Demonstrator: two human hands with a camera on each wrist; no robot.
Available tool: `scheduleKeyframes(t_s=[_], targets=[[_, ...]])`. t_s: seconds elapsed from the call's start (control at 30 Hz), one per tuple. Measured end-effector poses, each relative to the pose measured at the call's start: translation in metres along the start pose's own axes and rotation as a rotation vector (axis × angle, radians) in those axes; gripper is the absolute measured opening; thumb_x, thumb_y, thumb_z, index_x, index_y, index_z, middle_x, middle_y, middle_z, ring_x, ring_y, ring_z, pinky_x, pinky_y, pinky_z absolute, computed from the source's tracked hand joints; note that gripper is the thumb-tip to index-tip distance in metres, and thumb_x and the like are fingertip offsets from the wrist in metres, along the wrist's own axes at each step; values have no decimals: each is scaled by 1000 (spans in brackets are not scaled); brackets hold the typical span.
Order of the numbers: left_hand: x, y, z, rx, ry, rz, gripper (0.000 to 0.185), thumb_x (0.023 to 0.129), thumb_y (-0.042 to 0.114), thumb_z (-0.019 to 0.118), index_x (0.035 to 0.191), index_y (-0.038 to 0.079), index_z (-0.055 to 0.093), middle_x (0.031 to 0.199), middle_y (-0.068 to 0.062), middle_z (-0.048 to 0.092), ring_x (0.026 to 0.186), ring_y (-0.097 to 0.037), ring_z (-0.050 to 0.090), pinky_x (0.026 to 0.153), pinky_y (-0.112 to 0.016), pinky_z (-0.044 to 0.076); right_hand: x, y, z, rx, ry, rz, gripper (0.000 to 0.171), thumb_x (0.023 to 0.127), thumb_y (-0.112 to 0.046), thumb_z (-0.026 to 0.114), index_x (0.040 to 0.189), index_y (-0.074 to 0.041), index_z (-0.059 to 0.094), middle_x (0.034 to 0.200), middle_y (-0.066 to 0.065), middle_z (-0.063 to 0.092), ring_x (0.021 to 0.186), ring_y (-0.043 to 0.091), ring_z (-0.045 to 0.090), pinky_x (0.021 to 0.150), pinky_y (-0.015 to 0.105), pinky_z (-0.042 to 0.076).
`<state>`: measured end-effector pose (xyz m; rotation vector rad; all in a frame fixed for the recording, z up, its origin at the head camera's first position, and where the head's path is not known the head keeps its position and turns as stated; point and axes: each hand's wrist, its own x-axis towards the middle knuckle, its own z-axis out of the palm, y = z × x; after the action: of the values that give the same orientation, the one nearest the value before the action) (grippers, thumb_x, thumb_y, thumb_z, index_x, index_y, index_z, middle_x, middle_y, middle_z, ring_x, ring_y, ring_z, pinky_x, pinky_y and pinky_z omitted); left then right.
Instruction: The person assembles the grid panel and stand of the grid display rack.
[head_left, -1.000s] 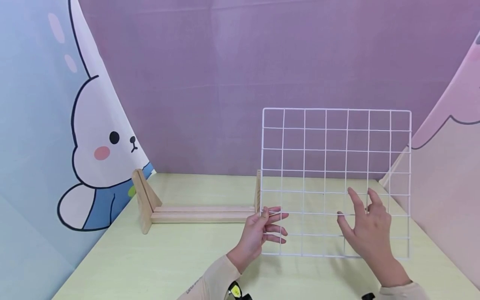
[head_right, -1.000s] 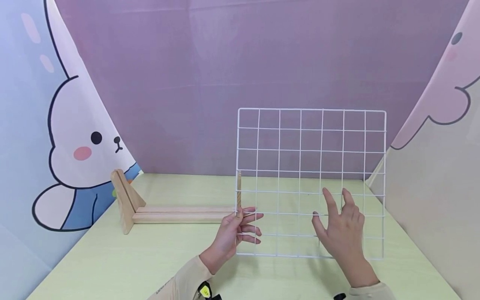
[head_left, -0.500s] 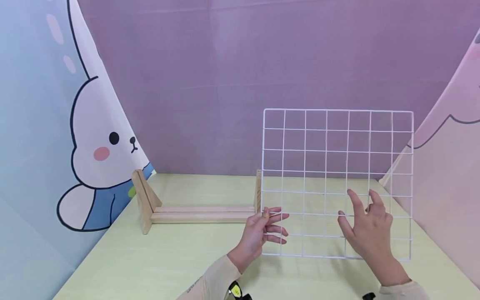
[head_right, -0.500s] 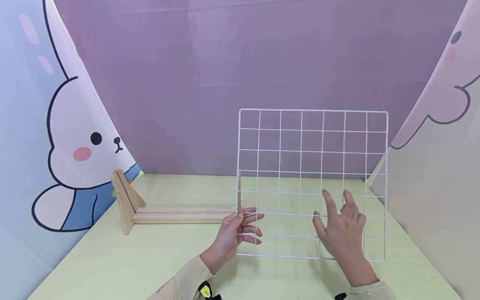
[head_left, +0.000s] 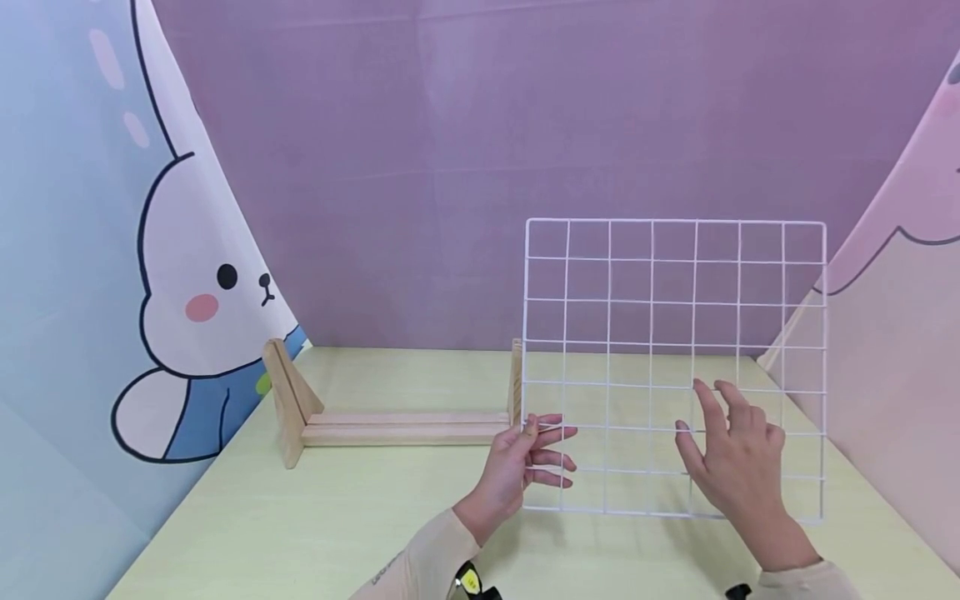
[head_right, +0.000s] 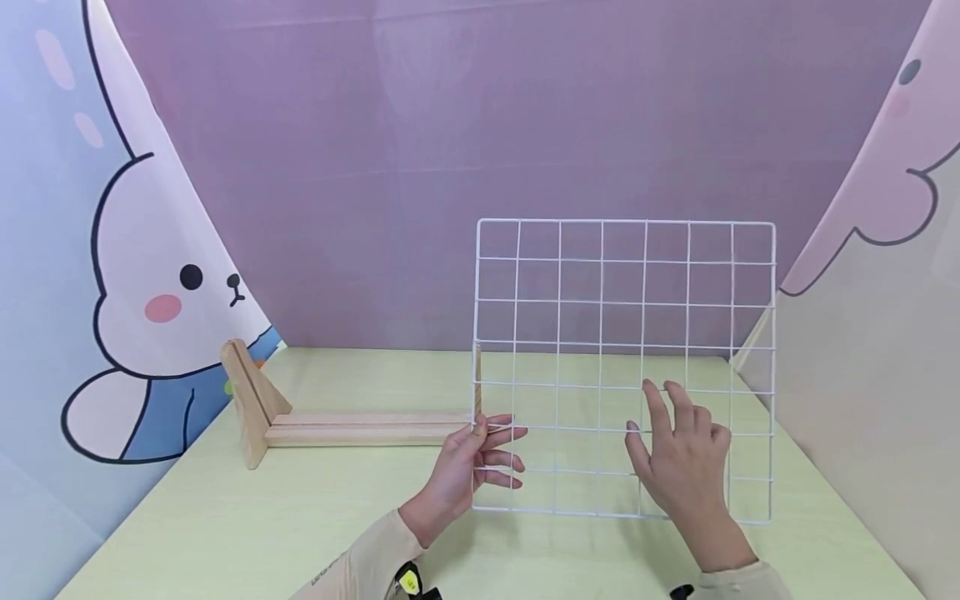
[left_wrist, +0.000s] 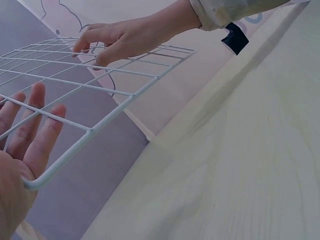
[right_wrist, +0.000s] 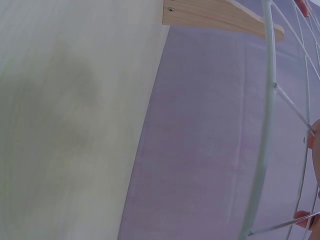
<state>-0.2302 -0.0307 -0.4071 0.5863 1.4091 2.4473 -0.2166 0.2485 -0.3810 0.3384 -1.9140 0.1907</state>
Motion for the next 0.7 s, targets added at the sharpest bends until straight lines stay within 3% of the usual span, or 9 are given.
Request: scheduleKeyframes(t_s=[0.27,0.53,0.7], targets=[[0,1,-3,22,-3,-33,53,108,38,39,136,-5,52,129,-18,63,82,-16,73,69,-39,62,0,-1,0,-3,0,-27,56,98,-49,38,129,-5,55,121,25,53,84,49,52,55,61,35],[-2,8,-11,65,-30,-60,62,104,46,46,138,-6,51,130,-18,62,94,-21,72,72,-34,62,5,-1,0,-2,6,-38,54,98,-47,40,129,-5,54,120,25,52,85,50,52,54,60,35],[-6,13,-21,102,6,-72,59,104,43,47,135,-6,53,126,-16,66,100,-24,71,72,-34,62,9,1,0,-9,27,-42,53,97,-45,43,127,-4,54,120,26,52,82,50,52,52,59,34]])
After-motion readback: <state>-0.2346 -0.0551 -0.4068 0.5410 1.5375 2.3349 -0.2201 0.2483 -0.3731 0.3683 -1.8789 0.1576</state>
